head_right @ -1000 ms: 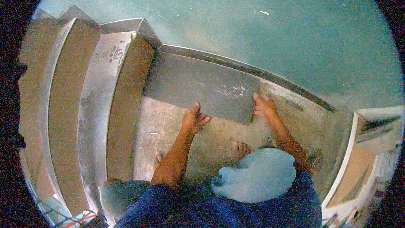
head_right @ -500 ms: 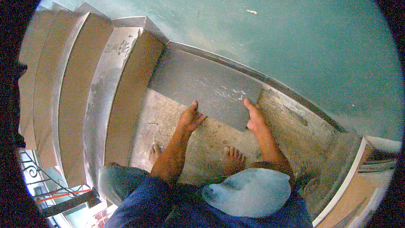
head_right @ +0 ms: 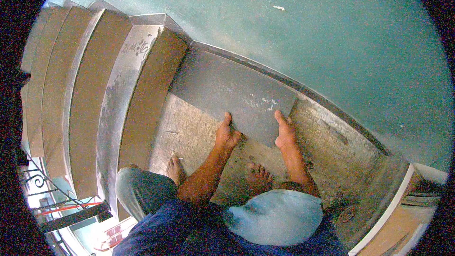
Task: The person positions a rectangular tile on a curved stair tread, uses a green angle grinder to cut the tile, and repeatedly checks the fit by hand. The person also briefly handles a black cloth and a hammer during the process.
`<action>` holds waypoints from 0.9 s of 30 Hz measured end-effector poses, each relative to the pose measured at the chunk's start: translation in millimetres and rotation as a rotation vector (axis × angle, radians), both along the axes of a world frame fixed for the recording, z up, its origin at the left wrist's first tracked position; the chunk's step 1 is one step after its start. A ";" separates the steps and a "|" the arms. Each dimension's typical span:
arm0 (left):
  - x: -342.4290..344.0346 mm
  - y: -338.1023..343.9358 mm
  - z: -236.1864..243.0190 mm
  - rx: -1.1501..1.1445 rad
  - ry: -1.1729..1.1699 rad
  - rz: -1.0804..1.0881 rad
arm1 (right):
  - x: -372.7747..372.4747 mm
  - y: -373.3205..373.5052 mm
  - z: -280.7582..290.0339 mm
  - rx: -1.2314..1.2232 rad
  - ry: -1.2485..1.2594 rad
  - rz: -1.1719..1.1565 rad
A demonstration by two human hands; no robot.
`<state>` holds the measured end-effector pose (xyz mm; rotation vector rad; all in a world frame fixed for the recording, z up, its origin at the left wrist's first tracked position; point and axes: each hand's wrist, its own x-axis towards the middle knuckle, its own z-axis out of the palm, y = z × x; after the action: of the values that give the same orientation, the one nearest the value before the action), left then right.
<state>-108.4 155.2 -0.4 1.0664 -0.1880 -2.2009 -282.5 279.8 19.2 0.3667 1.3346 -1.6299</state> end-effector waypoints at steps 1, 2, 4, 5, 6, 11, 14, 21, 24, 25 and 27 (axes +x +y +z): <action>-0.8 1.3 1.6 -0.046 -0.036 -0.011 | 0.7 -0.2 -0.5 -0.016 0.006 0.003; -2.0 1.6 3.7 -0.043 -0.063 -0.013 | 0.4 -1.4 -1.7 -0.024 0.009 -0.004; -3.3 2.7 9.8 -0.027 -0.122 -0.011 | -1.3 -3.0 -4.2 -0.015 0.021 -0.016; -4.3 2.6 12.9 -0.015 -0.174 -0.056 | -3.1 -3.4 -5.6 -0.003 0.031 -0.023; -5.0 2.1 15.6 -0.007 -0.226 -0.100 | -4.8 -3.6 -6.9 0.036 0.028 -0.032; -6.0 3.7 24.0 0.023 -0.200 -0.035 | -3.9 1.1 -5.1 -0.073 0.008 0.003; -5.3 5.3 24.4 -0.015 -0.162 -0.049 | 1.3 0.2 2.3 -0.075 0.030 -0.006; -1.4 0.2 20.9 0.035 -0.223 -0.114 | -2.6 1.7 7.5 -0.084 -0.004 0.039; -2.7 1.7 23.8 0.010 -0.190 -0.108 | -0.9 1.4 4.5 0.079 0.076 0.021; -3.2 4.2 26.8 0.000 -0.175 -0.073 | -0.2 1.0 4.8 0.030 0.091 0.025; -6.8 5.2 33.9 -0.019 -0.199 -0.057 | 0.0 -2.0 7.6 -0.052 0.081 0.041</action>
<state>-115.2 160.4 33.5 1.2837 -0.3301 -2.1367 -282.5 277.8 26.8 0.2435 1.3482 -1.6570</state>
